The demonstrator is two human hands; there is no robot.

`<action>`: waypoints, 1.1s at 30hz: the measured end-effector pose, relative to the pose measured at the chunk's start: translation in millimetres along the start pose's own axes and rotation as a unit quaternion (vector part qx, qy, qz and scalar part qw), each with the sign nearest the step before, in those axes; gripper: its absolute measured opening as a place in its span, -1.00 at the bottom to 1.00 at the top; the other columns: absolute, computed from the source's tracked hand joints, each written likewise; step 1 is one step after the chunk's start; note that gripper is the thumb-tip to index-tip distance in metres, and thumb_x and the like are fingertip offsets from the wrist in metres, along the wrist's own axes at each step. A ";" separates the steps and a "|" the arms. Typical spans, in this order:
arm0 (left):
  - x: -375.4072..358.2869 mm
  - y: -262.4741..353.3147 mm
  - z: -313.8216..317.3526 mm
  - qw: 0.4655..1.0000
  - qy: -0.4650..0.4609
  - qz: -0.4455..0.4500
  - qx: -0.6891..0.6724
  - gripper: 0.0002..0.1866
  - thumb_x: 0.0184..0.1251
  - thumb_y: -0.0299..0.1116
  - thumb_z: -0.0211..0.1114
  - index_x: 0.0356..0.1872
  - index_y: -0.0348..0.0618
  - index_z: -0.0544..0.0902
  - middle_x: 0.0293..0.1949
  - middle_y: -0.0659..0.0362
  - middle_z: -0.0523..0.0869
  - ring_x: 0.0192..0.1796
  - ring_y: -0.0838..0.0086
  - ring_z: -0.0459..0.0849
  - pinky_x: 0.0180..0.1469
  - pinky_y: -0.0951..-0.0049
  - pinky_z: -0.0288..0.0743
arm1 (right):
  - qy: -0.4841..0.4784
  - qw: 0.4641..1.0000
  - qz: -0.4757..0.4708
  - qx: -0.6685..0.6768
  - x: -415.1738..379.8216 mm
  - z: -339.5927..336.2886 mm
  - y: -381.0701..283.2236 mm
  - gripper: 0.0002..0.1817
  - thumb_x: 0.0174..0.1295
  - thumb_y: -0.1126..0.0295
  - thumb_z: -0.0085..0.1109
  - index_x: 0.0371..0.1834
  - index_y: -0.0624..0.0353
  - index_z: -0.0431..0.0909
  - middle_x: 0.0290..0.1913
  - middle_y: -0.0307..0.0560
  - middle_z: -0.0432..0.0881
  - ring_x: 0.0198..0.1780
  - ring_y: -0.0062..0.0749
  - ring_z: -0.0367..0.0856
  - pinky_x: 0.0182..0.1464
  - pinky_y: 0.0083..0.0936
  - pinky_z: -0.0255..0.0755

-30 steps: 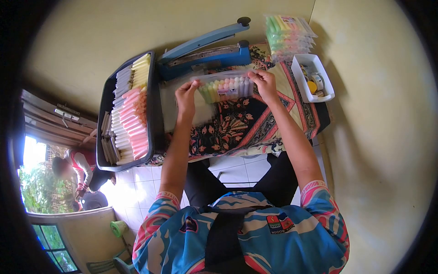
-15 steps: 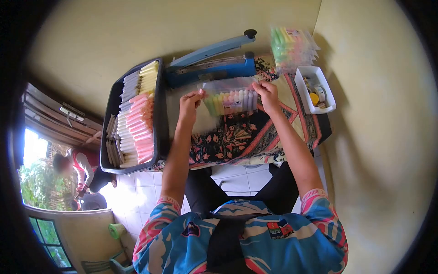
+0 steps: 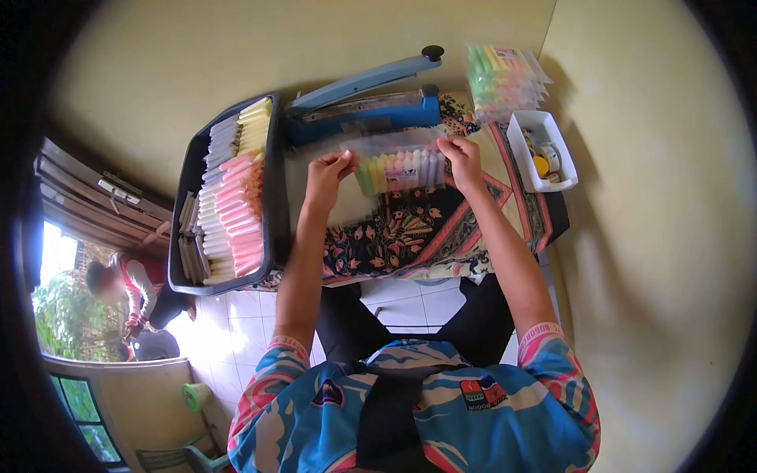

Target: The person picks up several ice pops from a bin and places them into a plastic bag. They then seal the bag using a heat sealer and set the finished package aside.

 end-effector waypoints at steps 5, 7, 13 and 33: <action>-2.7 3.0 2.7 1.000 -0.002 0.012 0.003 -0.81 0.27 -0.43 0.26 -0.25 -0.42 0.63 -0.30 0.08 0.69 -0.22 0.47 0.67 -0.06 0.53 0.57 | 0.013 1.000 0.012 0.001 -1.9 -2.4 2.4 -0.73 0.21 0.28 0.21 -0.49 0.27 0.61 -0.58 -0.39 0.45 -0.51 -0.74 0.23 -0.43 -0.68 0.09; -4.9 5.6 3.8 1.000 -0.001 0.020 -0.002 -0.82 0.26 -0.46 0.26 -0.25 -0.42 0.62 -0.29 0.07 0.69 -0.21 0.46 0.67 -0.04 0.53 0.56 | 0.017 0.999 -0.003 0.031 -0.1 0.2 5.2 -0.74 0.21 0.28 0.22 -0.51 0.26 0.60 -0.59 -0.41 0.42 -0.52 -0.75 0.21 -0.45 -0.68 0.07; -4.1 5.4 -1.3 0.999 0.002 0.028 0.034 -0.80 0.17 -0.44 0.35 -0.28 -0.41 0.64 -0.36 0.11 0.70 -0.29 0.49 0.67 -0.18 0.56 0.54 | 0.012 1.000 0.016 0.014 2.4 -6.7 15.3 -0.75 0.23 0.32 0.20 -0.53 0.25 0.59 -0.59 -0.43 0.42 -0.50 -0.76 0.23 -0.43 -0.70 0.08; -4.7 -0.6 3.0 0.999 0.031 0.031 0.031 -0.86 0.26 -0.42 0.27 -0.29 -0.30 0.61 -0.30 0.13 0.71 -0.20 0.52 0.65 -0.08 0.52 0.50 | 0.008 1.000 0.005 0.014 -3.2 0.0 0.5 -0.74 0.24 0.29 0.18 -0.49 0.27 0.62 -0.59 -0.42 0.43 -0.52 -0.77 0.20 -0.45 -0.69 0.05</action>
Point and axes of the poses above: each hand's wrist, its own x-axis towards the middle knuckle, its own z-axis out of the palm, y = z × x, the point moved 5 cm from there along x, towards the middle knuckle
